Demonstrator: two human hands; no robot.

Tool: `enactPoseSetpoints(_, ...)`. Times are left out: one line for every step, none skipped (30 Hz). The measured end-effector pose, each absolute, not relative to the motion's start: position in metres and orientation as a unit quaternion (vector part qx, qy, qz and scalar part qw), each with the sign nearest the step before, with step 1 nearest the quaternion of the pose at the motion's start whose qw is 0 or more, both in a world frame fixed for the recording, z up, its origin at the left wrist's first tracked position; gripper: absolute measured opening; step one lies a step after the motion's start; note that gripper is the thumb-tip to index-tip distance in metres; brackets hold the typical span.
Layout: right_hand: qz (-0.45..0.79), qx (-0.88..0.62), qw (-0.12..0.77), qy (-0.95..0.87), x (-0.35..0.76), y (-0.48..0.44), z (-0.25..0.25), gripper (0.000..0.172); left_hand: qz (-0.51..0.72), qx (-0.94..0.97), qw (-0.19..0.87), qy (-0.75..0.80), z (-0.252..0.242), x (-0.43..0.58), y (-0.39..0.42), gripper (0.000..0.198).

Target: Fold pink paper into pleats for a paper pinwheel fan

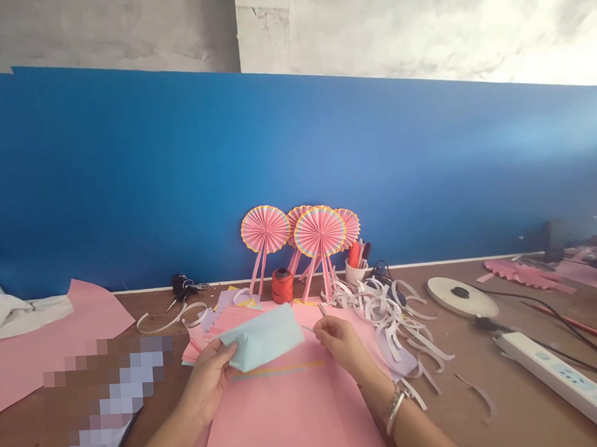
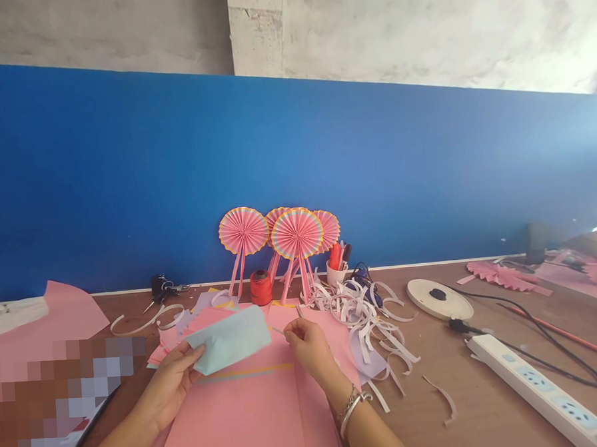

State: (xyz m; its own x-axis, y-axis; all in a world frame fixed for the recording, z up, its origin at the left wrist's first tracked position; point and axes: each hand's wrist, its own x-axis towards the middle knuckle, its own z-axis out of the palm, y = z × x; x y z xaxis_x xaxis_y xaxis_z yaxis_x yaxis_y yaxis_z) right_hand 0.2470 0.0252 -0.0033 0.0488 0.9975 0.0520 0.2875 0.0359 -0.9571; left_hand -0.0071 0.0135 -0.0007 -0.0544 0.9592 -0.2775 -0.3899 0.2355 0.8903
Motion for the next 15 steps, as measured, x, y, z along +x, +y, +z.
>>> enactPoseSetpoints(0.377, -0.572, 0.437, -0.582, 0.249, 0.026, -0.005, 0.01, 0.549, 0.288, 0.619, 0.482, -0.001, -0.008, 0.015, 0.026)
enactPoseSetpoints(0.366, -0.576, 0.423, -0.596, 0.251, 0.026, -0.005, 0.01, 0.557, 0.278, 0.615, 0.484, 0.0, -0.01, 0.016, 0.025)
enactPoseSetpoints(0.365, -0.579, 0.407, -0.605, 0.252, 0.026, -0.004, 0.011, 0.567, 0.265, 0.609, 0.487, 0.0, -0.011, 0.017, 0.023)
enactPoseSetpoints(0.371, -0.579, 0.389, -0.612, 0.254, 0.025, -0.003, 0.013, 0.579, 0.25, 0.601, 0.491, 0.0, -0.012, 0.018, 0.021)
enactPoseSetpoints(0.381, -0.577, 0.37, -0.62, 0.255, 0.024, -0.001, 0.014, 0.59, 0.236, 0.593, 0.494, 0.0, -0.013, 0.019, 0.019)
enactPoseSetpoints(0.389, -0.573, 0.35, -0.631, 0.256, 0.023, 0.001, 0.016, 0.6, 0.223, 0.587, 0.495, 0.0, -0.013, 0.02, 0.018)
enactPoseSetpoints(0.393, -0.568, 0.33, -0.644, 0.258, 0.022, 0.003, 0.017, 0.608, 0.214, 0.583, 0.494, 0.0, -0.013, 0.02, 0.018)
enactPoseSetpoints(0.396, -0.562, 0.308, -0.658, 0.259, 0.02, 0.005, 0.018, 0.614, 0.209, 0.582, 0.49, 0.0, -0.013, 0.019, 0.017)
enactPoseSetpoints(0.396, -0.558, 0.286, -0.67, 0.26, 0.019, 0.006, 0.018, 0.619, 0.211, 0.584, 0.481, 0.0, -0.012, 0.019, 0.016)
enactPoseSetpoints(0.395, -0.556, 0.267, -0.681, 0.261, 0.017, 0.007, 0.018, 0.621, 0.217, 0.589, 0.469, 0.001, -0.011, 0.017, 0.013)
enactPoseSetpoints(0.394, -0.556, 0.248, -0.689, 0.262, 0.016, 0.008, 0.017, 0.62, 0.223, 0.594, 0.461, 0.001, -0.009, 0.016, 0.011)
enactPoseSetpoints(0.391, -0.557, 0.232, -0.695, 0.262, 0.015, 0.008, 0.017, 0.614, 0.232, 0.6, 0.458, 0.003, -0.008, 0.013, 0.01)
enactPoseSetpoints(0.388, -0.559, 0.218, -0.699, 0.262, 0.014, 0.008, 0.018, 0.599, 0.24, 0.606, 0.465, 0.004, -0.006, 0.011, 0.01)
enactPoseSetpoints(0.384, -0.56, 0.208, -0.704, 0.263, 0.013, 0.007, 0.02, 0.578, 0.247, 0.61, 0.482, 0.006, -0.005, 0.008, 0.009)
enactPoseSetpoints(0.38, -0.559, 0.2, -0.709, 0.263, 0.013, 0.006, 0.022, 0.548, 0.257, 0.614, 0.506, 0.008, -0.004, 0.006, 0.008)
